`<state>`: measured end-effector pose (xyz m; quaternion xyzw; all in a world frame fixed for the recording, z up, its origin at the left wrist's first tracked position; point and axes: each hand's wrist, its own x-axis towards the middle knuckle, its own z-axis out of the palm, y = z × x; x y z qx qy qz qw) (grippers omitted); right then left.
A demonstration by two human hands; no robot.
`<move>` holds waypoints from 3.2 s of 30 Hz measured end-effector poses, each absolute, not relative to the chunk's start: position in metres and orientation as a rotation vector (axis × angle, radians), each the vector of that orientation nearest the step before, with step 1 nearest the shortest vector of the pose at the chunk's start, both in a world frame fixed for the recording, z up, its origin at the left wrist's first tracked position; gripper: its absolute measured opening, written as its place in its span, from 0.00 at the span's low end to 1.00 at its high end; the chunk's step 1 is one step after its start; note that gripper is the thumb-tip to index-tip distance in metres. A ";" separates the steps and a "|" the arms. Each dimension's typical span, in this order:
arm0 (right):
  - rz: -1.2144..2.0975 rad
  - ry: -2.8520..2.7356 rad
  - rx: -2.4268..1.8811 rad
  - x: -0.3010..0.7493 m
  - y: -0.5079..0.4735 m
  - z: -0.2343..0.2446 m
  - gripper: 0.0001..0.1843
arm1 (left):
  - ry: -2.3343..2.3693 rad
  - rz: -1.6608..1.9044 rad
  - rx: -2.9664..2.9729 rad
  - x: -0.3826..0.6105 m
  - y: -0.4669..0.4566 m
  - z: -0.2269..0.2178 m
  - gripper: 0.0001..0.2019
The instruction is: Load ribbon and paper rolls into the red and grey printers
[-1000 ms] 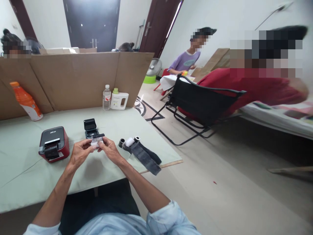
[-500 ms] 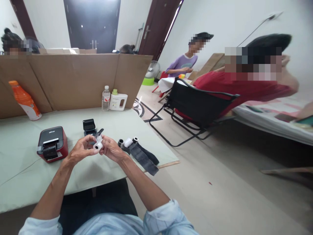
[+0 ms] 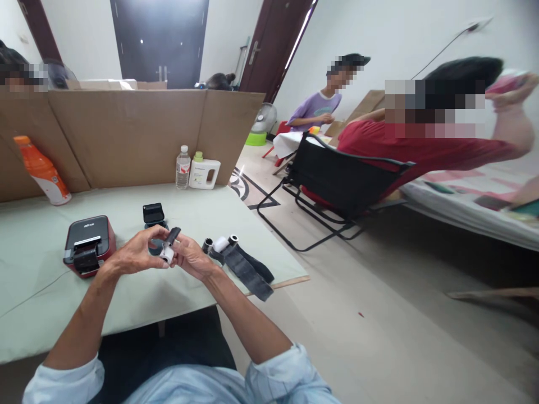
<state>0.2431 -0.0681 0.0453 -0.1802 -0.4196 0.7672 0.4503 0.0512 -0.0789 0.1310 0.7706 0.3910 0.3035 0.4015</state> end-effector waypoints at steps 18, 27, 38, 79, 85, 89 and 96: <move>0.939 -1.493 -0.787 0.249 -0.060 0.049 0.16 | 1.225 1.020 2.092 0.060 -0.101 0.101 0.05; 0.415 -1.980 -0.635 0.260 -0.059 0.056 0.07 | 1.174 0.907 2.096 0.055 -0.104 0.089 0.08; 0.183 -2.106 -0.622 0.265 -0.065 0.056 0.12 | 1.164 0.973 2.140 0.039 -0.096 0.067 0.09; -0.049 -2.433 -0.910 0.232 0.019 0.019 0.07 | 1.499 0.845 2.375 0.020 0.033 0.024 0.16; -0.087 -2.403 -0.980 0.224 0.005 0.006 0.08 | 1.536 1.024 2.259 0.011 0.024 0.027 0.17; -0.124 -2.401 -1.002 0.220 -0.001 0.004 0.08 | 1.737 1.225 2.022 0.006 0.035 0.027 0.26; -0.091 -2.369 -1.016 0.218 -0.004 0.003 0.06 | 1.540 1.265 1.799 0.010 0.061 0.019 0.38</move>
